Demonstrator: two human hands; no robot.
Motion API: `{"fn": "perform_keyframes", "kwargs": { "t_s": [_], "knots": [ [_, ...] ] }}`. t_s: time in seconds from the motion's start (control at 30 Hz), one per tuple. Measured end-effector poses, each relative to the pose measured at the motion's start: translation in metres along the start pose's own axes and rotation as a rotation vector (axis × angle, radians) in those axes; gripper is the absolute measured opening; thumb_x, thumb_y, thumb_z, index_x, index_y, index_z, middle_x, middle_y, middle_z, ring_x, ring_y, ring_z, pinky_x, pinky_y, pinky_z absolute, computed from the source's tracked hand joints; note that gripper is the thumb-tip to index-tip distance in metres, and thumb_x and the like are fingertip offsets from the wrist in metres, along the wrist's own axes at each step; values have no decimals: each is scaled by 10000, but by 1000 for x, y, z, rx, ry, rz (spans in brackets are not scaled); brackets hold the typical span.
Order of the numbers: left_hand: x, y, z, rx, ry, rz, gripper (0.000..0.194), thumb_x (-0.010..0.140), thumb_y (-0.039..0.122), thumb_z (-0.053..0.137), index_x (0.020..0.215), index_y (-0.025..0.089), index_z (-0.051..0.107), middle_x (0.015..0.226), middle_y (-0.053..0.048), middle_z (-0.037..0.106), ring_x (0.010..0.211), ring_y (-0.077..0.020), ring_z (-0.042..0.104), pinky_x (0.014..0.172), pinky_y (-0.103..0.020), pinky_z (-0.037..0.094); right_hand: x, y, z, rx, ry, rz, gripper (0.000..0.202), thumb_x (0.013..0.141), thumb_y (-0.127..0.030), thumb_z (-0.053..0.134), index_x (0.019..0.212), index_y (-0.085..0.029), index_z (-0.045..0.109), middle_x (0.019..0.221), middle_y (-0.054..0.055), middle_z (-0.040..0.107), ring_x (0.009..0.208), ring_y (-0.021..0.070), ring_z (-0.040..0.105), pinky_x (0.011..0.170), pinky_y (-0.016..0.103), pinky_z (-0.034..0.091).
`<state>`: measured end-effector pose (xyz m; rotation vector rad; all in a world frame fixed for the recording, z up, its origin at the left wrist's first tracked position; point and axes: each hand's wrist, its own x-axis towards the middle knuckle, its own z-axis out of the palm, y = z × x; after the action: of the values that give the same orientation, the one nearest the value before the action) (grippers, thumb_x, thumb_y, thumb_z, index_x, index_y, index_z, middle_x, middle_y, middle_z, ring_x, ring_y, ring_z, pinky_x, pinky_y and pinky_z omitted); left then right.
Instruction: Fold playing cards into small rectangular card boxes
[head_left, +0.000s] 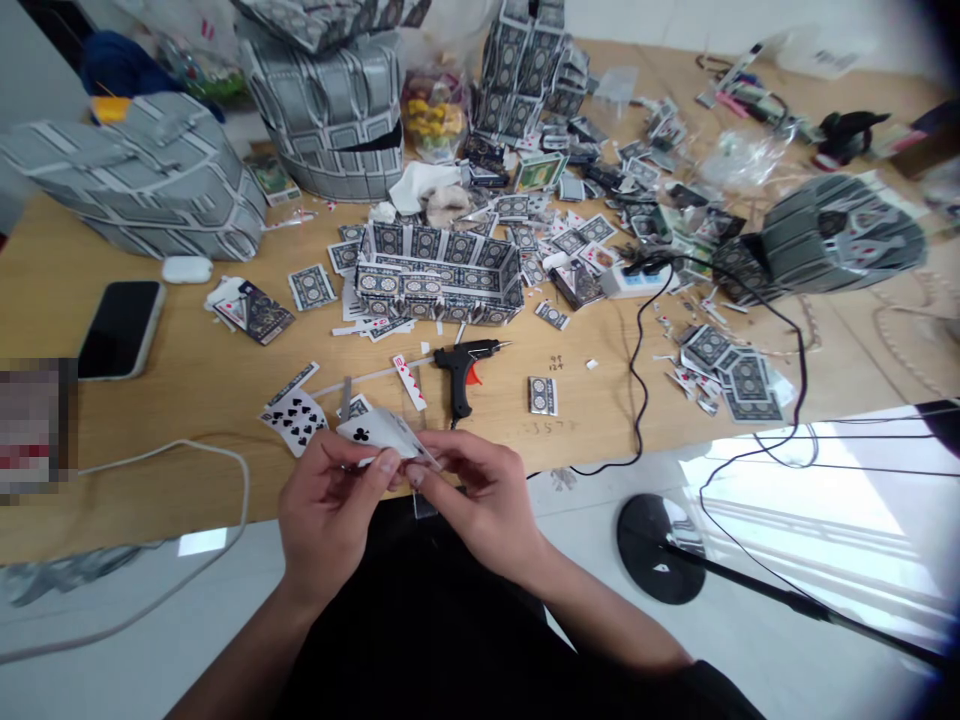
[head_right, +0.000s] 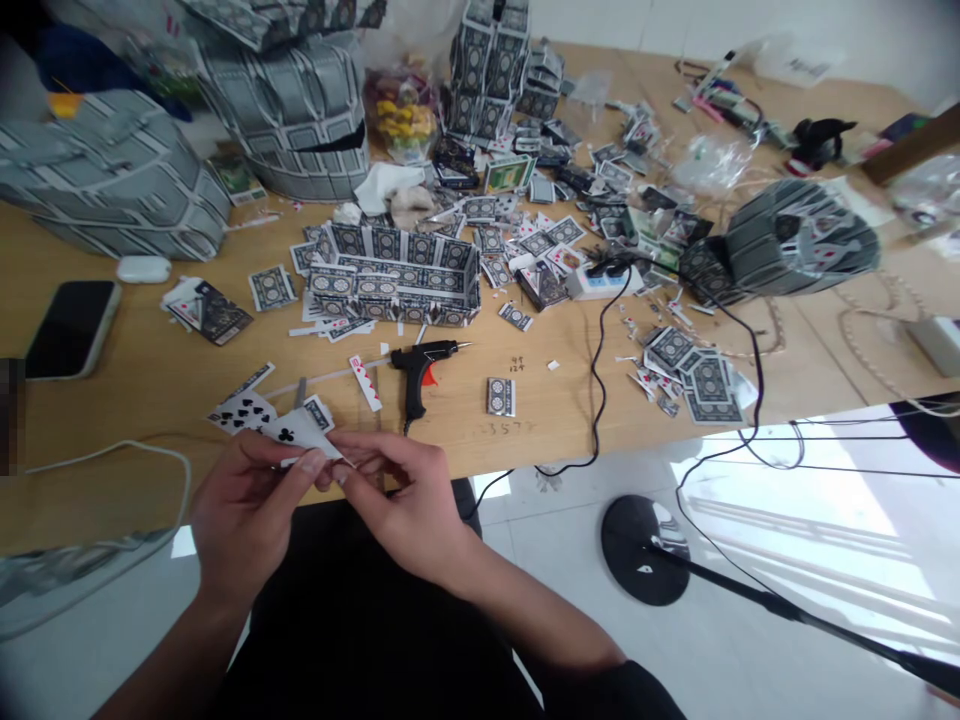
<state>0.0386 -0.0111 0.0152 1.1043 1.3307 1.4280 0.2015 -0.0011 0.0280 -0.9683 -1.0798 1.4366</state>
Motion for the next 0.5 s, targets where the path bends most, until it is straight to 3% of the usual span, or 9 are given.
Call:
{"fn": "perform_keyframes", "kwargs": {
  "t_s": [0.2,0.5],
  "knots": [
    [-3,0,1,-7,-8,15,164,921,179,866,923,199,703,826,25,818,687,-112,814,712,-151,683,0,1,2,-10,43,52,213,906,-279,918,1106,-241,854,998,52,887,830,199,844,784,324,681],
    [0,-7,-3,79,16,117,228,932,150,847,1108,223,721,908,24,815,706,-96,792,662,-135,647,2,1,7,89,97,74,294,971,-286,847,1246,-245,751,892,18,833,796,193,828,764,344,697]
  ]
}}
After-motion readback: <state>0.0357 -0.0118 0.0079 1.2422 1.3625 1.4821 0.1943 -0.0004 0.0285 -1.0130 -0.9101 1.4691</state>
